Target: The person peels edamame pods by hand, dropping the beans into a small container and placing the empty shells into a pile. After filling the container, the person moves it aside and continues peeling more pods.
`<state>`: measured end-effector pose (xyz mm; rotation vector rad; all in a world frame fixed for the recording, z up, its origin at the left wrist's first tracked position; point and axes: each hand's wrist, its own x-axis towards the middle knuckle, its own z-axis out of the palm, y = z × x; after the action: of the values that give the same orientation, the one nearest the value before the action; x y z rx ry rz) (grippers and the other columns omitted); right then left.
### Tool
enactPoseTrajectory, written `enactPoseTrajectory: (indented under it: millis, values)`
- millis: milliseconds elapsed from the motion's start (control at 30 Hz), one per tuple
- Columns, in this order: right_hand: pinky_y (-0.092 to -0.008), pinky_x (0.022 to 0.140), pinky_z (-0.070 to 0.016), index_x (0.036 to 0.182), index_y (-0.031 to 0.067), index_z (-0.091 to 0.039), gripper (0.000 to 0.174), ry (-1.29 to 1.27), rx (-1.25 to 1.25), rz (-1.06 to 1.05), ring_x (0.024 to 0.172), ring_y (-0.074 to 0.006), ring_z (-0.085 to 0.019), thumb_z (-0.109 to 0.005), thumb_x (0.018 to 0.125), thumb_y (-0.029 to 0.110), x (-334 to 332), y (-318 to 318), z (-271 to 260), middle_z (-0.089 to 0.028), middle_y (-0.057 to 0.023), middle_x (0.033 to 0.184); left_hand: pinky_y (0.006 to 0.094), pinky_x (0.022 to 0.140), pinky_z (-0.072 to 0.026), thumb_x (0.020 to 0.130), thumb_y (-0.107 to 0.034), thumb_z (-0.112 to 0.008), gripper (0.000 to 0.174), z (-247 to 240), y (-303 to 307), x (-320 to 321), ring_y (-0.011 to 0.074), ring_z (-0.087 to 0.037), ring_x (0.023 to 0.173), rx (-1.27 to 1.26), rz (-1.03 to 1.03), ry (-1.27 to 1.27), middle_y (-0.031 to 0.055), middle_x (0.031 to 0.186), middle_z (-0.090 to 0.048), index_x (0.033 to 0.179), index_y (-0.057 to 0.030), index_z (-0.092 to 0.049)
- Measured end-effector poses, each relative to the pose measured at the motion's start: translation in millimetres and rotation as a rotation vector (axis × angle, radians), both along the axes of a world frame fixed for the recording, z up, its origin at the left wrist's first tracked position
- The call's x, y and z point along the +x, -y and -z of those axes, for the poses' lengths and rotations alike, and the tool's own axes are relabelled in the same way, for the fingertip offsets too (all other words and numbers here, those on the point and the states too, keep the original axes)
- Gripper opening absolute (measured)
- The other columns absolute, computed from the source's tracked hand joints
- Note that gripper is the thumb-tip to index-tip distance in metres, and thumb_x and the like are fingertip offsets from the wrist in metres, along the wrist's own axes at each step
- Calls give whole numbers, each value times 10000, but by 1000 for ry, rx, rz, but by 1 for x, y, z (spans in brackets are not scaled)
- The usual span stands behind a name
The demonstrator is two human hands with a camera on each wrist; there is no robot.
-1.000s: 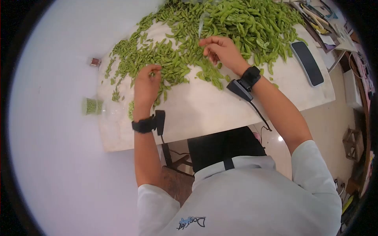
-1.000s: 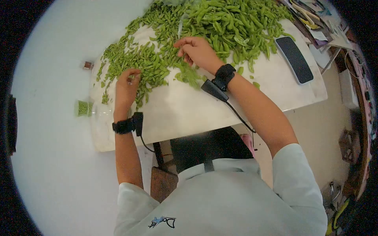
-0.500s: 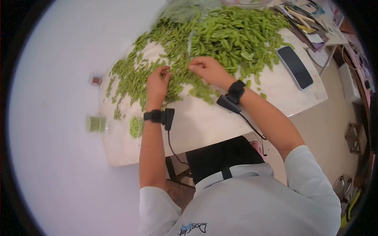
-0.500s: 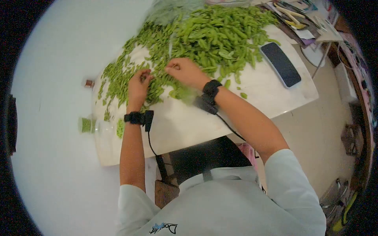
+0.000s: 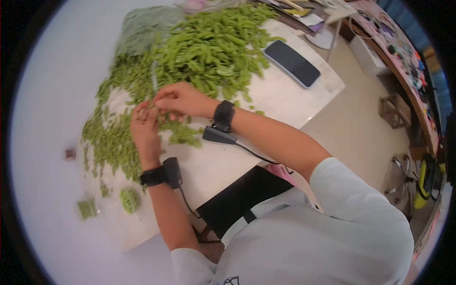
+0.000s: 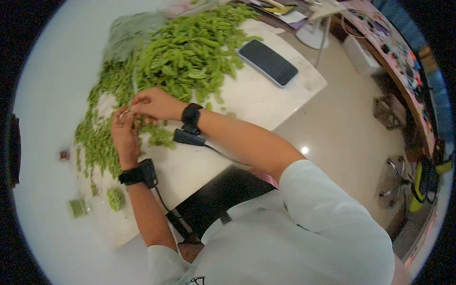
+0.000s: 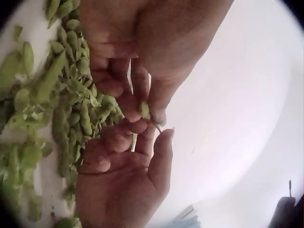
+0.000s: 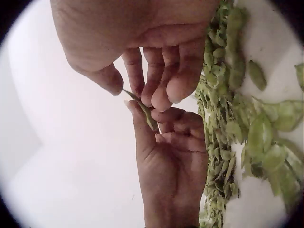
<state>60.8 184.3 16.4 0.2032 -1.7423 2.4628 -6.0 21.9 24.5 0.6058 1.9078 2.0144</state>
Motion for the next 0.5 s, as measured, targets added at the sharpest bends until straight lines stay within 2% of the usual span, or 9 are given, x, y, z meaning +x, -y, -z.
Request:
enactPoseTrajectory:
  millis: [67,167,267,367,500]
  values:
    - [-212,447,-454,961,18,-607,184,-32,68,19,549,-67,-577,-601,900,192,-2,1,5,-633,-28,738,246,695,-452,884,-76,-585,277,2,-1,-4,107,-574,830,-11,21,-12,41,951,-616,1137,-7,-493]
    - [-213,432,-450,940,5,-607,151,-9,70,89,561,-70,-589,-599,895,148,-4,8,3,-638,-39,731,243,677,-451,898,-65,-557,253,-2,-5,8,106,-573,804,204,-23,112,42,907,-608,1134,3,-491]
    - [-209,438,-456,927,-16,-600,127,-29,-26,134,584,-74,-609,-588,894,106,-4,8,2,-647,-50,738,244,652,-454,907,-75,-550,232,9,-1,15,105,-568,762,59,38,20,39,863,-604,1118,7,-502]
    - [-207,449,-461,934,-18,-600,116,-26,7,127,594,-76,-612,-599,883,86,-2,10,-2,-649,-49,747,245,631,-459,911,-84,-547,207,20,9,8,106,-554,711,87,17,58,49,845,-608,1091,16,-520]
    - [-208,462,-467,944,-14,-600,114,5,111,123,613,-76,-615,-608,875,75,-2,11,-2,-649,-49,759,250,616,-462,915,-79,-538,178,13,0,18,113,-541,669,171,-112,37,66,845,-614,1059,24,-539]
